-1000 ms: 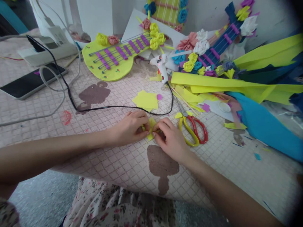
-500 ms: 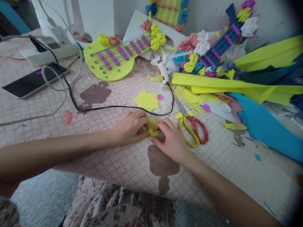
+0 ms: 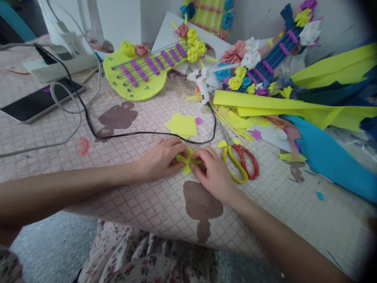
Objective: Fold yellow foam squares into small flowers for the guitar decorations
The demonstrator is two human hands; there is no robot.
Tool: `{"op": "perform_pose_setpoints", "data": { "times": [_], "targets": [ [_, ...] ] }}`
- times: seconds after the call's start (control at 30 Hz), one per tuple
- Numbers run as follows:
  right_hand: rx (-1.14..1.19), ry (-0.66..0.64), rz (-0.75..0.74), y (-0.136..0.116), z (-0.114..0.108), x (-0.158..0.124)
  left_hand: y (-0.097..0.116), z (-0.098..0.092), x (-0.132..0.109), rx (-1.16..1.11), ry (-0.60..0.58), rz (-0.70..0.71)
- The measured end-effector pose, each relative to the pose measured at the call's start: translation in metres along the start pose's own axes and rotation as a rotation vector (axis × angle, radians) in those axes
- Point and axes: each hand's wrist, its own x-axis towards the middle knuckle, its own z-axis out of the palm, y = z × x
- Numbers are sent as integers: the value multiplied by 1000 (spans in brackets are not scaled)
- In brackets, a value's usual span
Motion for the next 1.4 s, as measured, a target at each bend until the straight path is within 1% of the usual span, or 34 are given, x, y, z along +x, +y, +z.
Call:
{"op": "perform_pose_setpoints", "data": {
  "times": [0.33,0.6,0.87,1.1,1.4],
  "targets": [
    [-18,-7,19,-3,-1,2,3,1,1,23,17,-18],
    [-25,7,2,-1,1,2,4,2,1,33,44,-7],
    [-41,20,0,-1,2,1,2,3,1,10,38,-13],
    [-36,39,-20,0,3,1,3,5,1,69,50,-22],
    [-34,36,-27,0,3,1,3,6,1,75,66,-24]
  ]
}}
